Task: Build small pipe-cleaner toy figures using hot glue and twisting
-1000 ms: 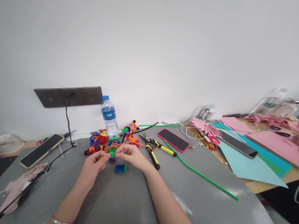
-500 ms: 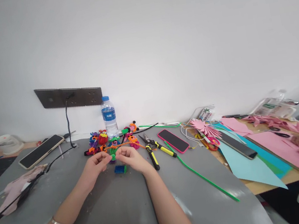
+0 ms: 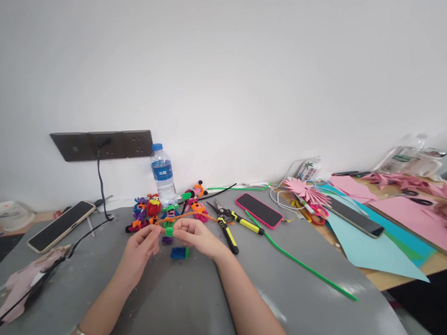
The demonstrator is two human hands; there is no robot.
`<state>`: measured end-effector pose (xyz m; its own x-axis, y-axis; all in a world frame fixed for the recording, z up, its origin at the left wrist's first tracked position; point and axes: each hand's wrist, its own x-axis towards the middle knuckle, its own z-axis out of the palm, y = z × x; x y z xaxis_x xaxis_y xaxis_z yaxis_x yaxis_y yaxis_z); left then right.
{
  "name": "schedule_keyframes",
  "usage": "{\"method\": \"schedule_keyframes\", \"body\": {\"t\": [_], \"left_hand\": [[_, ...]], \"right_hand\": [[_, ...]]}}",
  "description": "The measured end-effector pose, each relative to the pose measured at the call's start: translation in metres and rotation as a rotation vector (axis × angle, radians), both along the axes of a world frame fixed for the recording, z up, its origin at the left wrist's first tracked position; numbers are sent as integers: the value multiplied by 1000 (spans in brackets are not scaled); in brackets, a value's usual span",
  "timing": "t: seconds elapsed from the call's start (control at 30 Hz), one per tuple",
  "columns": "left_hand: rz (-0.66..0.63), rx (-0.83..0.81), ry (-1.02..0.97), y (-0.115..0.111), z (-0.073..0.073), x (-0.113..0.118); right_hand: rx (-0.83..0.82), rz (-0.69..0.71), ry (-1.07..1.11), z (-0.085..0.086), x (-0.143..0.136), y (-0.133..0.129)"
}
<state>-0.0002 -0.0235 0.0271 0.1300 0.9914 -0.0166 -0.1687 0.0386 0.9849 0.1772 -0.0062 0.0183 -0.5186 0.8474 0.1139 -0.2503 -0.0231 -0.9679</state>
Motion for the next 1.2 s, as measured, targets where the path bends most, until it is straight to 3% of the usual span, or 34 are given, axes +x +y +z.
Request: {"method": "schedule_keyframes", "body": {"t": [0.63,1.2], "left_hand": [[114,-10,-55,0,4,0],[205,-12,-11,9,-10,-7]], "right_hand": [[7,-45,43,-2,0,1],[50,-141,100,-6,0,5]]}}
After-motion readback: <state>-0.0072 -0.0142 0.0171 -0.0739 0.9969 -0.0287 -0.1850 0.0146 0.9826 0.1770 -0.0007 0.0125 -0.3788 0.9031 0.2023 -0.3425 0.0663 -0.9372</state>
